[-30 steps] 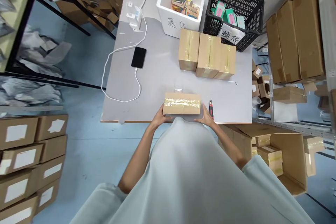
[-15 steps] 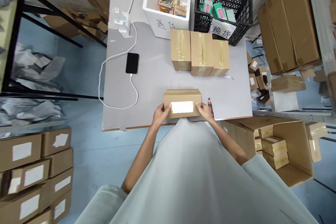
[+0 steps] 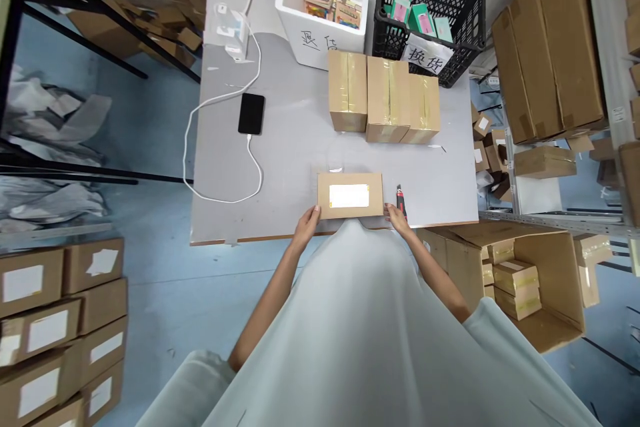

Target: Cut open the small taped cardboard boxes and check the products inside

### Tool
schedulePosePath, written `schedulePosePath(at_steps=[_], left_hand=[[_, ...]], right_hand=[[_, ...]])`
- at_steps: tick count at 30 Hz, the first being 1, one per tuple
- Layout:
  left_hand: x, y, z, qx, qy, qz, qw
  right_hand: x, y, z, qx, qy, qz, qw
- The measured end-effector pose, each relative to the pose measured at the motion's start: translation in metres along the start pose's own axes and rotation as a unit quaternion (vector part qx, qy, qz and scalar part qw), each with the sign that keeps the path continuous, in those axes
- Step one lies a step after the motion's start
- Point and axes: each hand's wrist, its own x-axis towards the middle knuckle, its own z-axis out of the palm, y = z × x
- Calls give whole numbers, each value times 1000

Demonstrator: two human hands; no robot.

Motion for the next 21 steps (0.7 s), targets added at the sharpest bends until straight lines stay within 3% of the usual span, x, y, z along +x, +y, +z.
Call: schedulePosePath(at_steps=[4,8,14,16,21], left_hand=[[-13,-9,8,-44,-15,-30,998],[-18,-5,9,-61,1,-16,998],[-10,15,-10,-9,70,132,989],[-3,22,-14,12,79,151,985],[10,29,-14,9,70,99,993]], right_hand=[[-9,2,5,-9,-31,4,999],[-13,-8,-1,-26,-20,-28,999],[-15,-39,-23,-62,51,-134,988],[-11,-51,-26,-90,73,-150,982],[5,-60,-25,-145,75,-111,980]])
